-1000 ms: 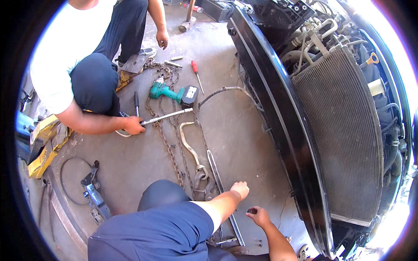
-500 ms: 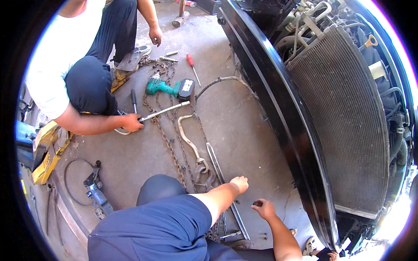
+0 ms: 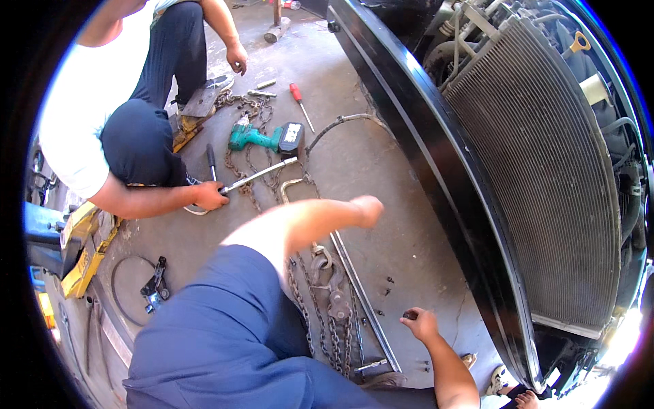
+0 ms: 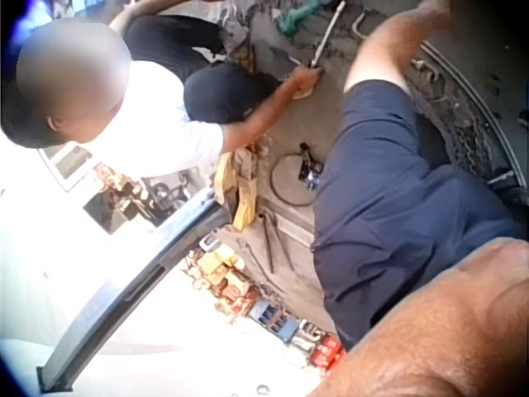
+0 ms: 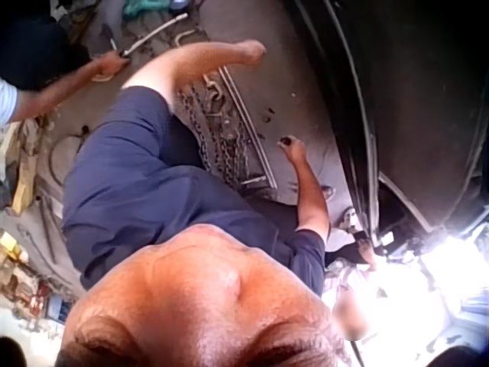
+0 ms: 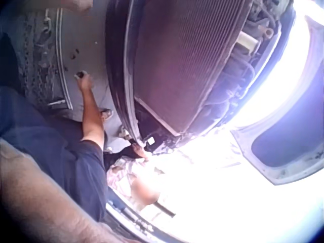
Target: The person secures a black plastic component to the front of a vehicle using a socket wrench and bolts.
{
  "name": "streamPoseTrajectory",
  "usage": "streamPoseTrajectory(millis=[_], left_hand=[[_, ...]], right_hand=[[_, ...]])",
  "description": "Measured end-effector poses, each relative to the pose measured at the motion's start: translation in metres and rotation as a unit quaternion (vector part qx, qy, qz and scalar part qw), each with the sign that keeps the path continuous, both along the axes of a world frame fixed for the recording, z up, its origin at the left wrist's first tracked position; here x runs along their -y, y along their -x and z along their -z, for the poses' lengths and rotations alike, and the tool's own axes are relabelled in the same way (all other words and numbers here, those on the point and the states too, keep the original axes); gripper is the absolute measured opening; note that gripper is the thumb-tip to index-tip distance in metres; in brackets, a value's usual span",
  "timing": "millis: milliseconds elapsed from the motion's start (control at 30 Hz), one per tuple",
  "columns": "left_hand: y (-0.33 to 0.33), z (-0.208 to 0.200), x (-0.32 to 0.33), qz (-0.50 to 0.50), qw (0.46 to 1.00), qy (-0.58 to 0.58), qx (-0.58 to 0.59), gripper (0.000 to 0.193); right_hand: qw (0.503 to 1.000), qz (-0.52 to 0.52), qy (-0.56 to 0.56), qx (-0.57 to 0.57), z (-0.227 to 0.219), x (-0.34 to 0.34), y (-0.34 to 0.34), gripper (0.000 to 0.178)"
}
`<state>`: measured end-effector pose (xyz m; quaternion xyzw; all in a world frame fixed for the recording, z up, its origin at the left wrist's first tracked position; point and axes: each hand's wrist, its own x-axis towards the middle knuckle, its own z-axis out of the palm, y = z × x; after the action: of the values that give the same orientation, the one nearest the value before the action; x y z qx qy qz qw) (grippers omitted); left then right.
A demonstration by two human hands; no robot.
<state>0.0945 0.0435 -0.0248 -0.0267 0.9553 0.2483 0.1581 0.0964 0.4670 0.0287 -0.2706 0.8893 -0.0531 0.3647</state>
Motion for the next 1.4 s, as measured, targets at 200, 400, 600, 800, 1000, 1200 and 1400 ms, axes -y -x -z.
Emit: streamPoseTrajectory(millis=[200, 400, 600, 800, 1000, 1200, 1400], left_hand=[[-0.132, -0.03, 0.157, -0.492, 0.865, -0.063, -0.072, 0.023], [-0.235, -0.035, 0.227, -0.388, 0.905, 0.173, 0.003, 0.056], [-0.251, 0.046, 0.246, -0.229, 0.944, 0.237, 0.018, 0.059], [-0.222, 0.03, 0.24, -0.194, 0.945, 0.238, -0.109, 0.036], [-0.216, -0.039, 0.216, -0.11, 0.958, 0.24, -0.116, 0.04], [-0.186, -0.181, 0.074, 0.05, 0.98, 0.188, -0.048, 0.038], [-0.138, -0.27, -0.078, 0.261, 0.949, 0.164, 0.066, 0.045]], right_hand=[[0.997, 0.076, 0.012, 0.026, -0.019, -0.023, -0.011, 0.042], [0.998, 0.058, 0.008, 0.001, -0.011, -0.038, -0.002, 0.038], [1.0, -0.006, 0.005, -0.027, -0.032, -0.019, 0.013, 0.042], [0.999, -0.006, -0.032, -0.024, -0.059, -0.049, 0.018, 0.037], [0.99, -0.106, -0.086, -0.031, -0.072, -0.1, 0.013, 0.035], [0.978, -0.128, -0.159, 0.032, -0.131, -0.149, 0.004, 0.036], [0.996, 0.003, -0.092, 0.012, -0.138, -0.213, 0.008, 0.032]])
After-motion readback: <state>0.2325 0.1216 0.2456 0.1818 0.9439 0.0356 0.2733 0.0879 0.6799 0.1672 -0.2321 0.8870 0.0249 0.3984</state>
